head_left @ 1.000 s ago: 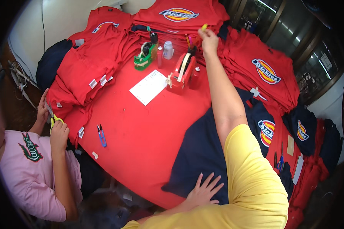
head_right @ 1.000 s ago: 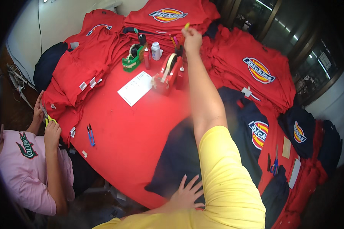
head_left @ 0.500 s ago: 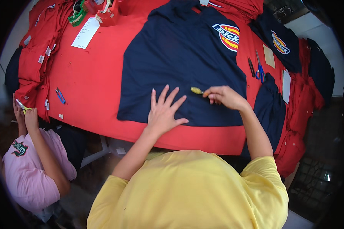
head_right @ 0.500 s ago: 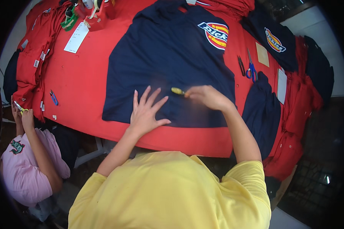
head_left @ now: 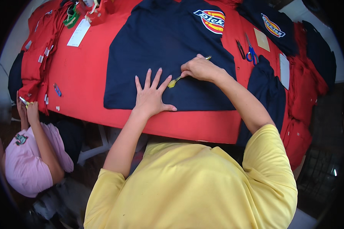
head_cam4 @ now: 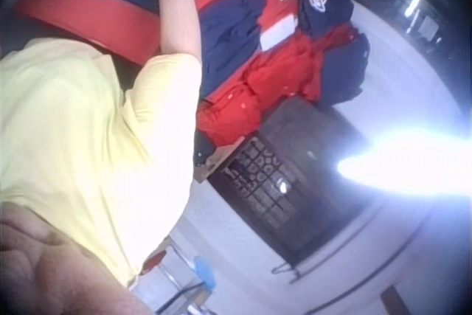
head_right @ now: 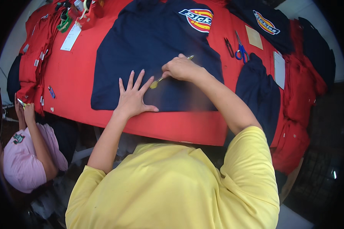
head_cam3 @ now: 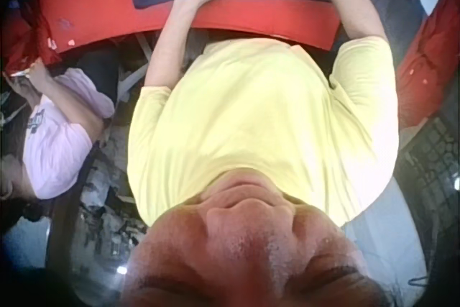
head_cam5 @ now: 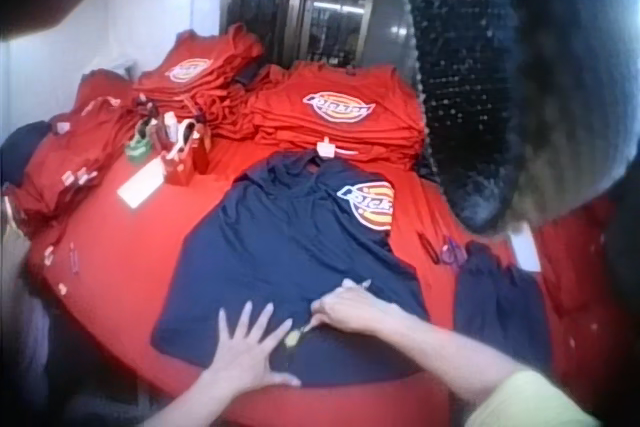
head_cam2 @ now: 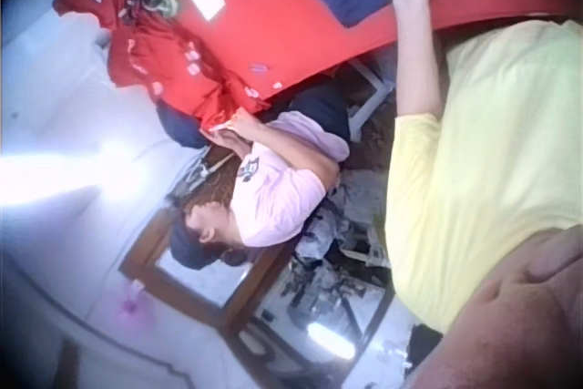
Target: The person spreads a navy blue shirt across a table, smooths the fabric by hand, and uses a yellow brush to apply a substance to the front of the garment. They then use small shears to trim loose threads from the neckline and hem while checking the overall quality of the shirt.
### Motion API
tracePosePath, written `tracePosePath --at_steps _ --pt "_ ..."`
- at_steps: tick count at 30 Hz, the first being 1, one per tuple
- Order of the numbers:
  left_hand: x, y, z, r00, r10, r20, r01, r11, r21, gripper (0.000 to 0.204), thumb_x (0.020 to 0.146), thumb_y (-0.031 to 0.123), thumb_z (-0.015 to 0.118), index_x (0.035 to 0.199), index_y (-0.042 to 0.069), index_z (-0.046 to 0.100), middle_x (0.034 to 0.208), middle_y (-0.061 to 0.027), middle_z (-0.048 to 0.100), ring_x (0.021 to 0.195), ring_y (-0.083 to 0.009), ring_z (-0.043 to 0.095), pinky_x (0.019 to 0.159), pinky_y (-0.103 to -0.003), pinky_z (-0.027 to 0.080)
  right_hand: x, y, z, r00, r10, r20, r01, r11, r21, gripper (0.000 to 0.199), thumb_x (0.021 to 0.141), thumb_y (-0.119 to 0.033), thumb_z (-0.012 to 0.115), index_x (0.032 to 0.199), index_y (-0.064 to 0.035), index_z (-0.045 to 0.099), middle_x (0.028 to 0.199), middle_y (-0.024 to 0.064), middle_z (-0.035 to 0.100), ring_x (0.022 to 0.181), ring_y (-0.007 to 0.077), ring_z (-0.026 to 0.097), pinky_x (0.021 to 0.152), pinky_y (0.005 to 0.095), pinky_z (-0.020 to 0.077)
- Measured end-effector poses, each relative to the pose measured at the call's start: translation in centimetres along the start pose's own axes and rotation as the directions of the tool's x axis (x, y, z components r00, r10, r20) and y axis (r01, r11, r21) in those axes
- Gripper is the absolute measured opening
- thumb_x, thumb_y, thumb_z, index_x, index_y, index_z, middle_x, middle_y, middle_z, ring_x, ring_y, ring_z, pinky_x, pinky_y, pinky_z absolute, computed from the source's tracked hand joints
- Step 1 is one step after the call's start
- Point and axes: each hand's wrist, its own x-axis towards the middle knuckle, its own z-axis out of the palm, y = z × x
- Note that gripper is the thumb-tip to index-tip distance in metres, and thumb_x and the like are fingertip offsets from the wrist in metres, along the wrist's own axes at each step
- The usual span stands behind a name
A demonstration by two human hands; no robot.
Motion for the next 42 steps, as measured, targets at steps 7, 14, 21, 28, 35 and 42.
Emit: tracePosePath --at_steps 7,14,21,28,35,42 --pt "-0.4 -0.3 0.4 0.999 0.010 0.044 -0.009 1.000 -0.019 0.128 0.048 0.069 0.081 0.153 0.020 0.027 0.161 -0.0106 0.015 0.149 -0.0362 0.004 0.113 -0.067 0.003 2.2 0.3 -1.7 0.997 -0.028 0.071 0.032 0.998 -0.057 0.021 0.090 -0.031 0.062 0.087 -0.0125 0.070 0.082 0.0066 0.070 0.084 0.0246 0.067 0.085 0.0424 0.0387" --pt "-0.4 -0.7 1.0 0.998 -0.003 0.058 0.001 1.000 0.024 0.134 0.044 0.073 0.080 0.154 0.020 0.025 0.161 -0.0094 0.015 0.149 -0.0364 0.004 0.113 -0.067 0.002 0.4 1.8 -1.3 0.988 -0.130 -0.079 0.117 0.982 -0.151 0.018 0.090 -0.028 0.061 0.084 -0.0131 0.068 0.084 0.0016 0.070 0.084 0.0197 0.066 0.084 0.0398 0.0344" --pt "-0.4 -0.9 1.5 1.000 0.005 0.015 -0.005 1.000 0.002 0.133 0.045 0.073 0.079 0.154 0.020 0.025 0.162 -0.0086 0.013 0.149 -0.0338 0.003 0.114 -0.066 0.001 0.6 1.6 0.0 0.975 -0.218 -0.044 0.211 0.970 -0.118 0.019 0.090 -0.030 0.061 0.080 -0.0145 0.065 0.079 0.0003 0.067 0.081 0.0193 0.065 0.080 0.0384 0.0353" --pt "-0.6 -0.5 1.4 0.999 -0.001 0.053 0.001 1.000 -0.007 0.133 0.045 0.073 0.079 0.154 0.021 0.023 0.162 -0.0079 0.012 0.149 -0.0338 0.003 0.114 -0.066 0.000 -0.9 1.4 2.4 0.924 -0.346 -0.164 0.329 0.936 -0.124 0.015 0.088 -0.029 0.062 0.081 -0.0156 0.065 0.074 -0.0001 0.065 0.078 0.0197 0.065 0.078 0.0374 0.0359" --pt "-0.5 -0.7 1.1 0.997 0.006 0.076 -0.004 1.000 -0.024 0.135 0.044 0.072 0.080 0.154 0.021 0.023 0.162 -0.0079 0.012 0.150 -0.0332 0.002 0.114 -0.065 -0.001 -1.2 0.2 3.5 0.873 -0.460 -0.162 0.450 0.888 -0.094 0.015 0.086 -0.027 0.064 0.080 -0.0142 0.064 0.072 0.0009 0.063 0.074 0.0205 0.063 0.077 0.0367 0.0358" --pt "-0.5 -0.6 1.2 0.997 -0.007 0.080 0.008 1.000 -0.011 0.135 0.044 0.071 0.081 0.154 0.020 0.022 0.162 -0.0073 0.012 0.150 -0.0331 0.002 0.115 -0.064 0.001 -1.9 -0.5 4.0 0.836 -0.492 -0.243 0.472 0.871 -0.138 0.017 0.085 -0.027 0.065 0.076 -0.0142 0.062 0.068 0.0015 0.060 0.074 0.0181 0.063 0.074 0.0361 0.0355"
